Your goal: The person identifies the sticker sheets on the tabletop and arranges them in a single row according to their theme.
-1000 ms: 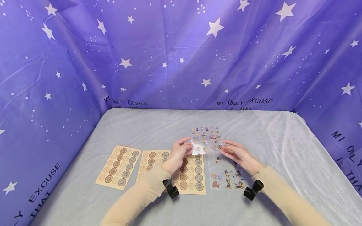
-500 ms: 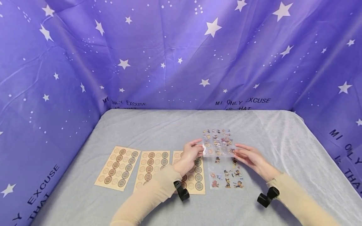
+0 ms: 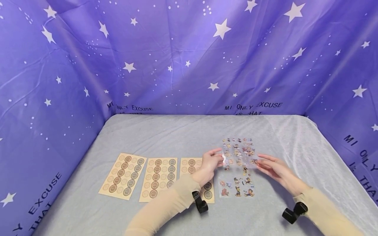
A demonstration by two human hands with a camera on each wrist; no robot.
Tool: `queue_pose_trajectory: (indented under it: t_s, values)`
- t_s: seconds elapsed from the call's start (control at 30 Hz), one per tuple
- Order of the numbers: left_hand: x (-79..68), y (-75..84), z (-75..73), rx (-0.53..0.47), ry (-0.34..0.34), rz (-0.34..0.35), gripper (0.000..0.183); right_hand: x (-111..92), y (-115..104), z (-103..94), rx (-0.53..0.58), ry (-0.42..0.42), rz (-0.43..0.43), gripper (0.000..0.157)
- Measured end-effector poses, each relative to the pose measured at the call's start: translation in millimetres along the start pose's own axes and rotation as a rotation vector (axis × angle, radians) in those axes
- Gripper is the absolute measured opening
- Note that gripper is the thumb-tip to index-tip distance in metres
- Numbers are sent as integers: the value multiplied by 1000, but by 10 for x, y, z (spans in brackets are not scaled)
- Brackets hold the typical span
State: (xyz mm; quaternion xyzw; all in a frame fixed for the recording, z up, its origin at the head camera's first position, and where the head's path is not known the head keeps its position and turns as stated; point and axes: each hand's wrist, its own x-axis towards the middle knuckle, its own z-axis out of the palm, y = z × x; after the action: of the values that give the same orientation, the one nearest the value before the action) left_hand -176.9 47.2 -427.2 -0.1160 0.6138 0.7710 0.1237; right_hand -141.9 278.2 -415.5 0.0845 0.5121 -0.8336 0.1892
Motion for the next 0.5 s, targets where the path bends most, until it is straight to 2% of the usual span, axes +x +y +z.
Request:
queue_pose_trajectory:
  t_s: [0.3, 0.5]
  values:
    - [-60, -111, 227, -2, -24, -27, 41, -184, -30, -232, -28, -5, -8, 27]
    - [-99, -180, 360, -27, -29, -29, 40, -231, -9, -391, 45, -61, -42, 32]
